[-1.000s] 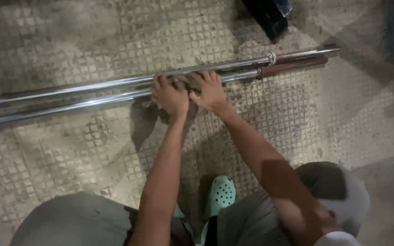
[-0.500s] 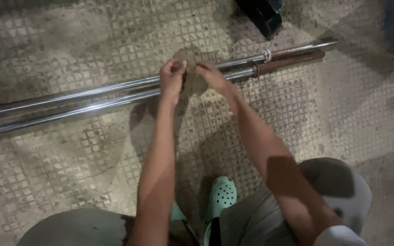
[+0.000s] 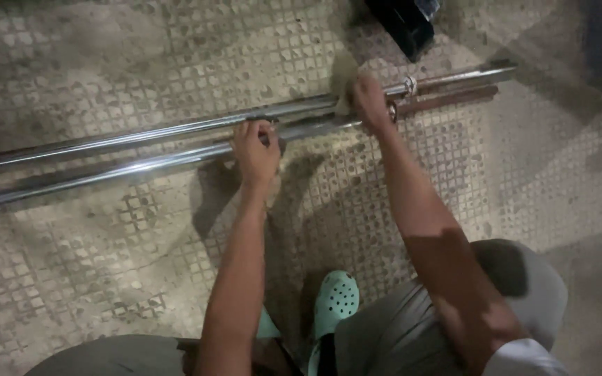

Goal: The person cleans a metal barbell and several metal rods using a cloth. They wipe the barbell while it is mounted on a rack, then remove it to clean the rods lying on the floor. Finally, they wipe a blue padded bench.

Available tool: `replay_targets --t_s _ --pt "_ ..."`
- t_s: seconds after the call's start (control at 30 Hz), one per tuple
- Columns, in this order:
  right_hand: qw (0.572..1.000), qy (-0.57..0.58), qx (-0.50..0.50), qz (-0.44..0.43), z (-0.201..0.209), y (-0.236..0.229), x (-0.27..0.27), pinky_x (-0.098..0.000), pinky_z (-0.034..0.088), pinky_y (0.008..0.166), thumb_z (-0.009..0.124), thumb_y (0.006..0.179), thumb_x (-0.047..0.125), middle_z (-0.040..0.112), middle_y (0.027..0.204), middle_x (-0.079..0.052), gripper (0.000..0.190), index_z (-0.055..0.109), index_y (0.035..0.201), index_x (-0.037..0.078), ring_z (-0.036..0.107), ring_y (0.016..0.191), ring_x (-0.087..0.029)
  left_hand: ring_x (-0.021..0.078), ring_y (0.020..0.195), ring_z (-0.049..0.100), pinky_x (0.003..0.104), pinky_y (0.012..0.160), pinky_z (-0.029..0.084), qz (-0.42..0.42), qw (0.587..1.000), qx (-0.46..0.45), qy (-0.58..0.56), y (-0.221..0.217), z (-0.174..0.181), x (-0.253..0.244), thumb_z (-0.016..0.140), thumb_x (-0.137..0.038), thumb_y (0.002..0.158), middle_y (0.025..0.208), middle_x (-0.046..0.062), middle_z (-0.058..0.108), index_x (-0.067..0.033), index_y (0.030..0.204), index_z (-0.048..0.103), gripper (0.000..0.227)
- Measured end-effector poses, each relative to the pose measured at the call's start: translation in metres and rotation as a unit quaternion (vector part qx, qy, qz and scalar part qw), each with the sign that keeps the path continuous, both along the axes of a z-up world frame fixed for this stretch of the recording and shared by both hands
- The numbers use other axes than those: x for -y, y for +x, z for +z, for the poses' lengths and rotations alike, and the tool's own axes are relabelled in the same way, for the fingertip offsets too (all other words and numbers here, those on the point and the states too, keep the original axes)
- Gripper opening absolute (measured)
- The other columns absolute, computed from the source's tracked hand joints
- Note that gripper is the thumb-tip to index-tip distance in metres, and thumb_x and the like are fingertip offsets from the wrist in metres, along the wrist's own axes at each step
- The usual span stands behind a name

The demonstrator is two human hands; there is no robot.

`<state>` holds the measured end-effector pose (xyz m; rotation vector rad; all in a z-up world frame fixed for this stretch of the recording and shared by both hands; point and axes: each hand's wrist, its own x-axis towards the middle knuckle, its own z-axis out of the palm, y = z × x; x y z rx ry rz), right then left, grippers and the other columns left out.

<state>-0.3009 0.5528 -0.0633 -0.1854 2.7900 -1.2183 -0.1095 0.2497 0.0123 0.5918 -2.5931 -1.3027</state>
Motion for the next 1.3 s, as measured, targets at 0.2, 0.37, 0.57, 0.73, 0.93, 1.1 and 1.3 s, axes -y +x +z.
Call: replay_targets --t_s 0.2,0.37,0.57,0.73,0.93,1.1,1.3 --pt "0.981 0.117 -0.085 0.129 0.09 0.045 0.031 -0.0475 0.048 0.098 0.071 0.086 0.016 0.063 0.118 -0.019 0.033 0.069 0.116 0.003 0.059 0.111 -0.042 0.0389 0.121 0.055 0.061 0.107 0.036 -0.007 1.0 -0.012 0.014 0.015 -0.007 -0.004 0.069 -0.018 0.092 0.127 0.015 0.061 -0.0093 0.143 0.056 0.053" --pt "0.952 0.182 -0.083 0.234 0.134 0.044 0.04 -0.05 0.047 0.097 0.084 0.073 0.014 0.06 0.122 -0.019 0.054 0.069 0.124 0.006 0.057 0.111 -0.043 0.0417 0.134 0.047 0.063 0.11 0.033 -0.028 0.999 -0.016 -0.033 0.012 -0.024 -0.001 0.068 -0.025 0.097 0.143 0.018 0.054 -0.0121 0.143 0.055 0.049" --pt "0.941 0.255 -0.053 0.218 0.128 0.018 -0.007 -0.0517 0.046 0.1 0.081 0.076 0.012 0.065 0.125 -0.017 0.049 0.069 0.123 0.006 0.056 0.117 -0.043 0.0415 0.136 0.046 0.066 0.116 0.029 -0.05 0.995 0.087 0.01 0.012 -0.011 -0.001 0.06 -0.031 0.104 0.143 0.015 0.054 -0.0137 0.146 0.054 0.046" --pt "0.906 0.304 -0.115 0.272 0.061 0.019 -0.024 -0.0505 0.047 0.102 0.073 0.083 0.008 0.065 0.127 -0.016 0.037 0.072 0.12 0.007 0.058 0.117 -0.041 0.0467 0.137 0.042 0.066 0.113 0.029 -0.035 0.998 0.058 0.011 0.015 -0.011 -0.002 0.061 -0.03 0.101 0.146 0.021 0.048 -0.0116 0.15 0.047 0.054" --pt "0.947 0.112 0.029 0.299 0.099 0.049 0.113 -0.0377 0.046 0.101 0.062 0.091 0.012 0.062 0.126 -0.011 0.026 0.067 0.116 0.008 0.056 0.119 -0.031 0.0487 0.138 0.039 0.065 0.11 0.029 -0.006 1.0 0.012 0.01 0.004 -0.012 -0.002 0.061 -0.026 0.101 0.153 0.023 0.042 -0.0114 0.153 0.042 0.057" --pt "0.902 0.145 -0.186 0.362 0.109 0.092 0.227 -0.0463 0.053 0.092 0.073 0.089 0.018 0.069 0.132 -0.011 0.03 0.079 0.118 0.017 0.06 0.115 -0.04 0.0451 0.139 0.041 0.056 0.115 0.036 0.049 0.999 -0.011 -0.014 -0.006 0.011 0.017 0.063 -0.017 0.099 0.156 0.022 0.042 -0.0094 0.151 0.047 0.054" --pt "0.915 0.187 -0.172 0.315 0.12 0.097 0.236 -0.0487 0.054 0.085 0.072 0.084 0.023 0.068 0.126 -0.016 0.033 0.076 0.115 0.015 0.061 0.116 -0.042 0.0377 0.138 0.043 0.055 0.115 0.032 0.132 0.986 0.079 -0.059 -0.006 0.0 0.067 0.068 -0.01 0.088 0.147 0.015 0.051 -0.0068 0.131 0.063 0.043"
